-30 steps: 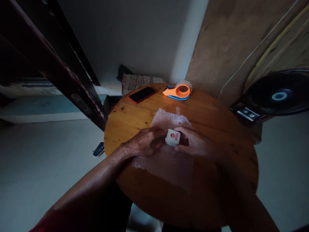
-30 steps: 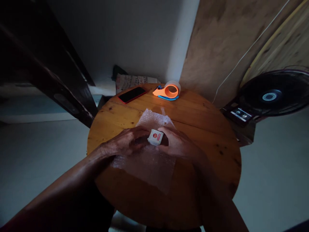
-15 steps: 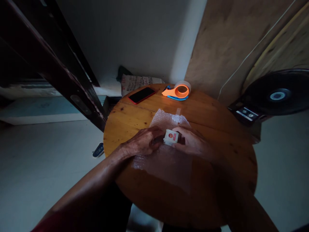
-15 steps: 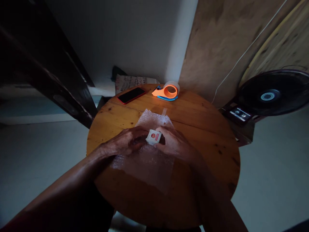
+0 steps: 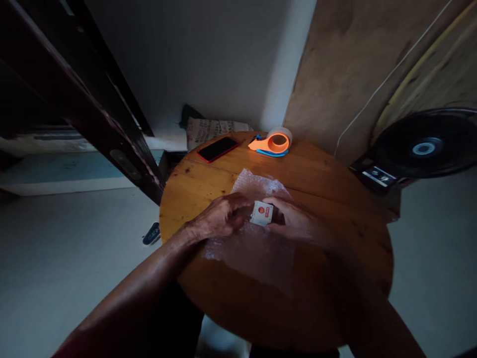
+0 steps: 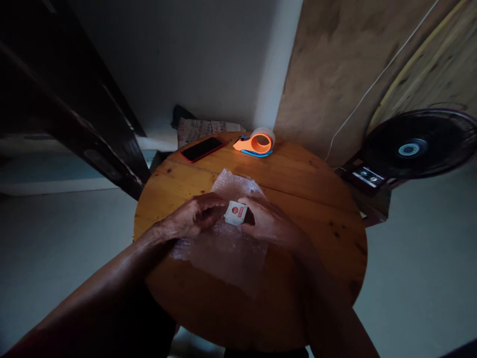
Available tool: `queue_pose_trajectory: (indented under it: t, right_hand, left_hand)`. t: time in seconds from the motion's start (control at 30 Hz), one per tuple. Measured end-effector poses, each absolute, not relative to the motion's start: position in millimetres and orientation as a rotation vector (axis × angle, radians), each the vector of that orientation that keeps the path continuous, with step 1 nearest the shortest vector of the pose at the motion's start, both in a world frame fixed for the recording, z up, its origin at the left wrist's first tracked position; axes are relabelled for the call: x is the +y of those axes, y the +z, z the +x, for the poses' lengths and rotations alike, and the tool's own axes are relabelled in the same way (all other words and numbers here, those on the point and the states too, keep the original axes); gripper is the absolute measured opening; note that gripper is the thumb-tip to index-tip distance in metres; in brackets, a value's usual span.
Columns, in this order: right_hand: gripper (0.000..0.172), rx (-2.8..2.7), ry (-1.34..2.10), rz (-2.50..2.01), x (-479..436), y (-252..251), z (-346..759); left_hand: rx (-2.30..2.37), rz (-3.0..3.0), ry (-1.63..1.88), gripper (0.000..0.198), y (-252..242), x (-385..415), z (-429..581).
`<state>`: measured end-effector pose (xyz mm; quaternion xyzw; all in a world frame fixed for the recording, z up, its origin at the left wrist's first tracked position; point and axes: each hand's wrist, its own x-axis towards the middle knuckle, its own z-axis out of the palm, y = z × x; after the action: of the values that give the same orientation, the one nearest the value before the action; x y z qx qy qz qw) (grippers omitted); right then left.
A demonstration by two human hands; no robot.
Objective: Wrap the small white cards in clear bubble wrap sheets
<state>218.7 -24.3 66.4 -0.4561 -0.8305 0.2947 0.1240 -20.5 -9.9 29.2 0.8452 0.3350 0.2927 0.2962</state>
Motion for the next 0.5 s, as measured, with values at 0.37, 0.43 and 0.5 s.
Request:
queue_pose_trajectory:
  t: [0.37, 0.43, 0.5]
  right_hand:
    - [0.054, -2.370, 0.953, -1.316, -27, 65, 223]
    - [0.059, -2.371, 0.962, -1.302, -26, 64, 225]
    - [0.063, -2.375, 0.973, -1.298, -24, 63, 228]
  left_hand:
    - [0.753, 2.498, 0.427, 0.061, 65, -63, -50]
    - [0.840, 2.583, 0.367, 0.078, 60, -82, -53]
    - [0.932, 2.657, 0.363, 0.071, 51, -96, -52]
